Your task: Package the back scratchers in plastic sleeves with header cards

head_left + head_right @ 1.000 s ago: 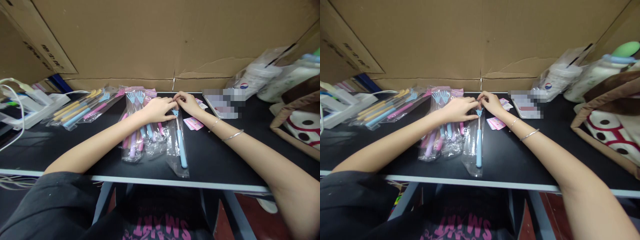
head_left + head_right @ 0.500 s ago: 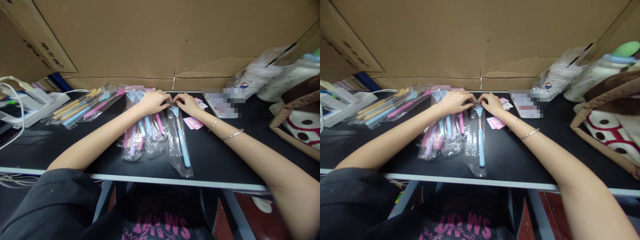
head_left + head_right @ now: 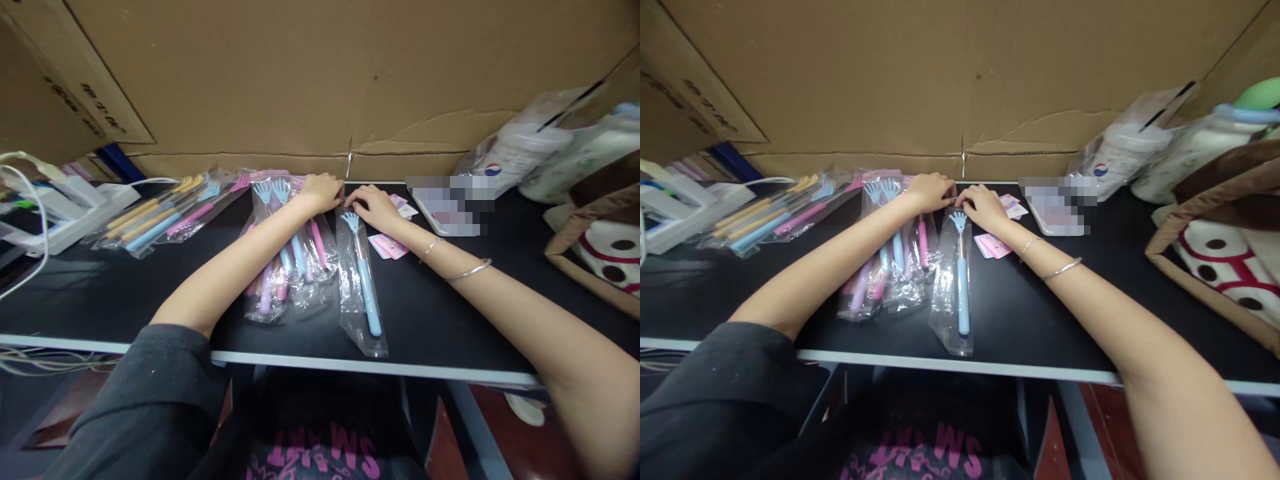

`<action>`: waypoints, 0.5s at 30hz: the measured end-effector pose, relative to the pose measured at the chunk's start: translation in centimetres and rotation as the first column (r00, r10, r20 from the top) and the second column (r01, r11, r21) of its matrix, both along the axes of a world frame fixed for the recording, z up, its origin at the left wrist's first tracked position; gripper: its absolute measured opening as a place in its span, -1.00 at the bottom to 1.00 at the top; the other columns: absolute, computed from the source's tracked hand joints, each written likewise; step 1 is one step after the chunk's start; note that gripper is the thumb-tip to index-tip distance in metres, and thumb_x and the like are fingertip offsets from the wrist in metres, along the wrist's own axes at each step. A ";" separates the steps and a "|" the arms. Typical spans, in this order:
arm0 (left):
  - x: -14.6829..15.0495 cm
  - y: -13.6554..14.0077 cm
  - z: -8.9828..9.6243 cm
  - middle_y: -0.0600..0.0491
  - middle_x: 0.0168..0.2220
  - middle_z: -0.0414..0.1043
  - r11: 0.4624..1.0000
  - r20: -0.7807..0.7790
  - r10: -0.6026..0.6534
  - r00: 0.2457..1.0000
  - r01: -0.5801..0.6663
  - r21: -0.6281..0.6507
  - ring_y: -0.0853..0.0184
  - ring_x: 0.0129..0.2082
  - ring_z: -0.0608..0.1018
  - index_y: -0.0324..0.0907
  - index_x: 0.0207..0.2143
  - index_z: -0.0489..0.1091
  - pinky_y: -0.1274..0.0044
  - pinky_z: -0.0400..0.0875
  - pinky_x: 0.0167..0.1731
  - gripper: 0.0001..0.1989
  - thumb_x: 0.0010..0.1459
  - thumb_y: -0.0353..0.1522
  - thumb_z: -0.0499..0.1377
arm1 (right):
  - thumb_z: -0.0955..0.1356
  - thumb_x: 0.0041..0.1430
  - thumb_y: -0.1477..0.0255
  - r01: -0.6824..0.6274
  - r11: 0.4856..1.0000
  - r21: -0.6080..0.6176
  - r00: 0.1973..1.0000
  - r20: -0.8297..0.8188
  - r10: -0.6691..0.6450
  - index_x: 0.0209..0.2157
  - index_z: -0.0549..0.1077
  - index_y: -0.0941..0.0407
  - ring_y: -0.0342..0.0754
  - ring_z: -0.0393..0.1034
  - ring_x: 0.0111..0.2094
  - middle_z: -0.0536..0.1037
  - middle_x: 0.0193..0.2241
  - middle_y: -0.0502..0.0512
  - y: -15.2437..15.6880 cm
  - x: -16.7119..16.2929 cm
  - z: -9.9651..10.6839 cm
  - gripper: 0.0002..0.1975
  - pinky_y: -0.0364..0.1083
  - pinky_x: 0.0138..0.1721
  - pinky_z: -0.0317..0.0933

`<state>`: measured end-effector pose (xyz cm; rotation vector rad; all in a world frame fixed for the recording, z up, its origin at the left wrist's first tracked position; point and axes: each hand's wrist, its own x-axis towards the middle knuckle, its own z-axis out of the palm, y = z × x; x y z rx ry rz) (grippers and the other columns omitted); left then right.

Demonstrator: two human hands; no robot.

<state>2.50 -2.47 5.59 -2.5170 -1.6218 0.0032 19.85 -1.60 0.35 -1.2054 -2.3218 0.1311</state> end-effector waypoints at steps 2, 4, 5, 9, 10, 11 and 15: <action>-0.1 -0.1 0.0 -0.11 0.09 0.54 0.999 0.057 0.028 0.998 -0.029 0.022 0.09 0.15 0.52 -0.16 0.03 0.50 0.37 0.41 0.07 -0.66 0.31 -0.31 0.04 | 0.24 0.22 0.52 -0.004 1.000 -0.001 1.000 0.011 0.004 -0.26 0.57 0.06 0.16 0.40 -0.01 0.60 -0.16 0.17 -0.2 -0.1 0.1 -0.73 0.15 0.04 0.23; -0.2 -0.2 -0.1 -0.10 0.05 0.57 0.998 0.121 0.049 0.991 -0.055 0.044 0.09 0.09 0.57 -0.15 0.01 0.50 0.37 0.42 0.03 -0.65 0.33 -0.30 0.01 | 0.23 0.22 0.51 -0.006 1.000 0.008 1.000 0.020 0.006 -0.25 0.57 0.05 0.17 0.39 -0.01 0.60 -0.16 0.17 -0.3 -0.1 0.2 -0.73 0.17 0.04 0.21; -0.3 -0.3 -0.1 -0.11 0.04 0.58 0.996 0.153 0.059 0.986 -0.068 0.050 0.08 0.07 0.58 -0.15 0.02 0.50 0.37 0.42 0.02 -0.65 0.34 -0.29 -0.01 | 0.23 0.23 0.51 -0.002 1.000 0.018 1.000 0.026 0.002 -0.25 0.57 0.05 0.18 0.38 0.00 0.60 -0.16 0.17 -0.4 -0.1 0.2 -0.73 0.18 0.04 0.21; -0.4 -0.2 -0.3 -0.12 0.03 0.58 0.994 0.284 0.089 0.955 -0.104 0.038 0.09 0.06 0.59 -0.13 0.05 0.47 0.38 0.42 0.00 -0.61 0.39 -0.24 -0.05 | 0.24 0.25 0.48 0.045 0.996 0.081 0.997 0.057 -0.050 -0.19 0.56 0.03 0.24 0.34 0.06 0.59 -0.12 0.18 -0.7 0.0 0.3 -0.74 0.23 0.04 0.20; -0.4 -0.2 -0.3 -0.11 0.03 0.58 0.994 0.318 0.093 0.944 -0.108 0.030 0.10 0.06 0.59 -0.13 0.05 0.47 0.39 0.41 0.00 -0.61 0.39 -0.23 -0.06 | 0.24 0.25 0.48 0.058 0.994 0.095 0.996 0.064 -0.064 -0.17 0.55 0.03 0.25 0.33 0.07 0.58 -0.11 0.18 -0.7 0.0 0.3 -0.74 0.24 0.04 0.20; -0.5 -0.1 -0.4 -0.10 0.02 0.59 0.994 0.351 0.096 0.931 -0.110 0.022 0.12 0.06 0.59 -0.12 0.03 0.48 0.41 0.40 0.00 -0.62 0.40 -0.22 -0.06 | 0.24 0.26 0.47 0.069 0.992 0.109 0.995 0.066 -0.077 -0.15 0.55 0.03 0.25 0.32 0.08 0.57 -0.09 0.18 -0.7 0.0 0.3 -0.73 0.26 0.05 0.20; -0.8 0.3 -0.6 -0.05 -0.07 0.62 0.996 0.483 0.083 0.872 -0.086 -0.017 0.18 0.02 0.59 -0.14 -0.09 0.50 0.47 0.37 -0.01 -0.62 0.42 -0.19 -0.06 | 0.22 0.27 0.45 0.123 0.978 0.169 0.992 0.018 -0.128 -0.06 0.52 0.02 0.31 0.27 0.13 0.53 -0.01 0.22 -1.0 0.0 0.4 -0.69 0.35 0.08 0.18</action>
